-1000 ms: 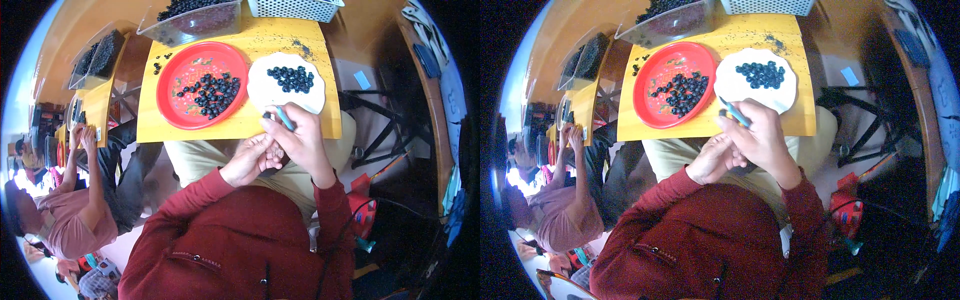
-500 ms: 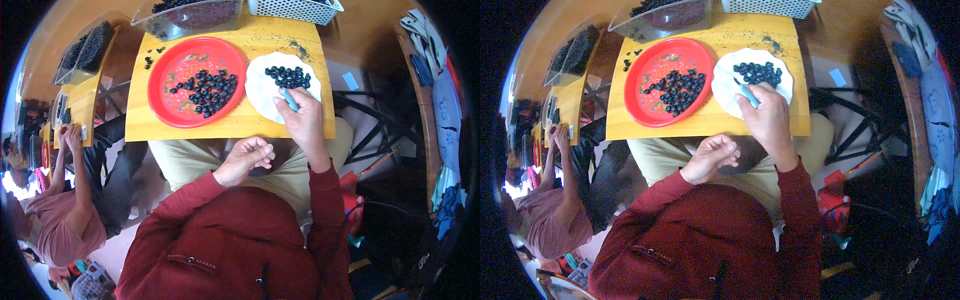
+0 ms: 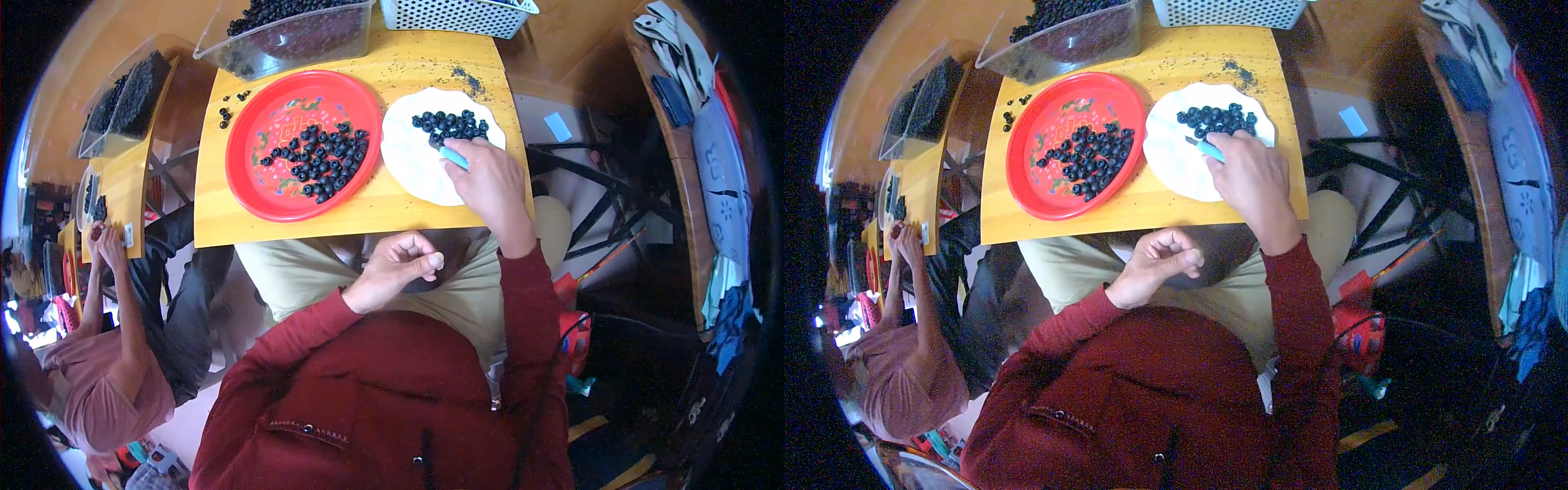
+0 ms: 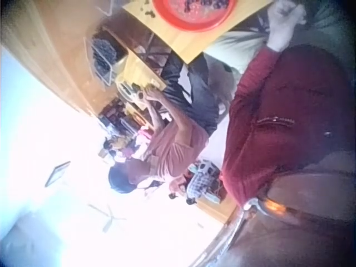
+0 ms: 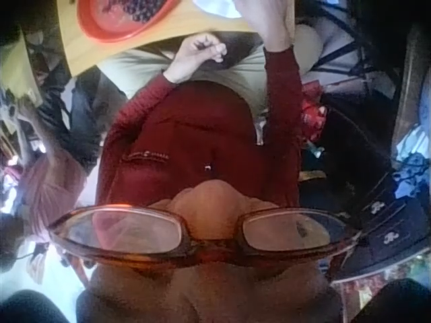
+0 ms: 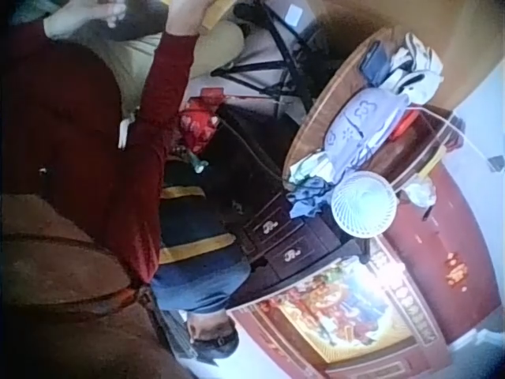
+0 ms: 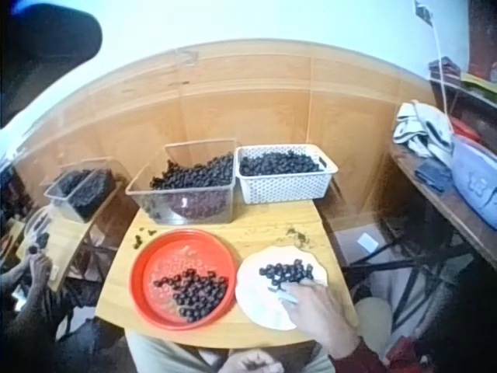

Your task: Sorting and cleaning small berries or round parts on a table.

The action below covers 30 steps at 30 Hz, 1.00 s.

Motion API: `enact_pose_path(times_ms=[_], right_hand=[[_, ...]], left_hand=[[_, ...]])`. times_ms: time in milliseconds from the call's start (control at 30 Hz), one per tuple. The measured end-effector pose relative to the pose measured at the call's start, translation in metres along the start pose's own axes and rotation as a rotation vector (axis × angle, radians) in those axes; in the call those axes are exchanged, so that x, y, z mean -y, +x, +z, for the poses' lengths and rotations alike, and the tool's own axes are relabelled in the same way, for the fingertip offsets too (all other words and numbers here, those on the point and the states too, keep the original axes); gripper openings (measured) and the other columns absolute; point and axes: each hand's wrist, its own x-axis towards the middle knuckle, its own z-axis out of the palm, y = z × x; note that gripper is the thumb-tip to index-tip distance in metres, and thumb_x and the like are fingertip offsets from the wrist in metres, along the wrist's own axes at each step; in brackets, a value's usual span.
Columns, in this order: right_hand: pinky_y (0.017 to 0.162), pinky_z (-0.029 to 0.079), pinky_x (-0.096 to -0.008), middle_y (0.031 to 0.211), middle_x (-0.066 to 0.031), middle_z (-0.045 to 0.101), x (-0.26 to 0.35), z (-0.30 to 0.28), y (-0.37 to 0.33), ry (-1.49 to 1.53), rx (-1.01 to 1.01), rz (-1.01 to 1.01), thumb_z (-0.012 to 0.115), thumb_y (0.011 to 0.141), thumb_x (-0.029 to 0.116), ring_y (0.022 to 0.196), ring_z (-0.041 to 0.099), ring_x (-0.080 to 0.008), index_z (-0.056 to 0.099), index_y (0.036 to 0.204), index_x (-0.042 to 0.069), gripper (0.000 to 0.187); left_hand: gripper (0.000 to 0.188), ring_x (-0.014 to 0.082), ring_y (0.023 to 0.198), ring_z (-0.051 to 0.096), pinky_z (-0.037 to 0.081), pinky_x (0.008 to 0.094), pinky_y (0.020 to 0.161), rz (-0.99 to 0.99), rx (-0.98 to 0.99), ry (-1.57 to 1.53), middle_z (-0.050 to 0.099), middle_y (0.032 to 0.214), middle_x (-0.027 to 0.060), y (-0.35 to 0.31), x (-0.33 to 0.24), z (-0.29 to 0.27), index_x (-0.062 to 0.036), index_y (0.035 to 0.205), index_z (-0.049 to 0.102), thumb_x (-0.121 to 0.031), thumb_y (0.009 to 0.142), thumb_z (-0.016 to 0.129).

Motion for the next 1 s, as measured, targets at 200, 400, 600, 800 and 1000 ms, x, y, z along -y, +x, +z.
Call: enact_pose_path(times_ms=[200,400,600,800,1000], right_hand=[[0.08,0.052,-0.0488,0.1,-0.0151,0.068,0.009,-0.005,0.007,-0.1,0.213,0.038,0.065,0.086,0.022,0.091,0.067,-0.038,0.072,0.107,0.012,0.024],[0.08,0.052,-0.0493,0.1,-0.0161,0.068,0.009,-0.004,0.006,-0.008,0.151,0.025,0.065,0.086,0.022,0.091,0.067,-0.0381,0.072,0.102,0.009,0.022],[0.077,0.05,-0.049,0.092,-0.0158,0.066,0.005,0.003,0.008,-0.018,0.146,0.0,0.067,0.084,0.024,0.088,0.065,-0.0371,0.073,0.098,0.01,0.02],[0.061,0.046,-0.0368,0.076,-0.012,0.063,-0.003,0.0,0.004,0.307,0.044,-0.12,0.071,0.081,0.014,0.065,0.061,-0.028,0.07,0.094,0.003,0.017],[0.058,0.041,-0.0264,0.071,-0.0037,0.056,0.007,-0.006,-0.028,0.827,-0.008,-0.035,0.075,0.081,0.013,0.064,0.05,-0.0081,0.067,0.087,-0.003,0.019]], left_hand=[[0.012,0.0095,0.077,0.063,0.053,0.0251,0.073,0.018,0.015,0.041,0.067,0.088,0.0038,0.001,0.001,-0.001,-0.0033,0.094,0.063,-0.014,0.094,0.068],[0.011,0.0088,0.077,0.062,0.052,0.0247,0.073,-0.006,0.036,0.045,0.067,0.087,0.0032,0.004,-0.003,0.0,-0.0033,0.094,0.064,-0.014,0.094,0.068],[0.011,0.0086,0.077,0.062,0.052,0.0246,0.073,-0.038,0.037,0.045,0.067,0.087,0.0031,0.007,-0.004,0.0,-0.0035,0.092,0.063,-0.012,0.093,0.069],[0.011,0.0052,0.074,0.059,0.05,0.0218,0.067,0.126,0.012,0.155,0.064,0.086,0.0003,0.0,-0.029,0.011,-0.0033,0.095,0.061,-0.009,0.092,0.07],[0.015,0.0129,0.082,0.064,0.056,0.028,0.073,0.255,-0.231,0.021,0.065,0.097,0.0064,0.016,-0.049,0.018,-0.0007,0.108,0.055,-0.011,0.098,0.06]])
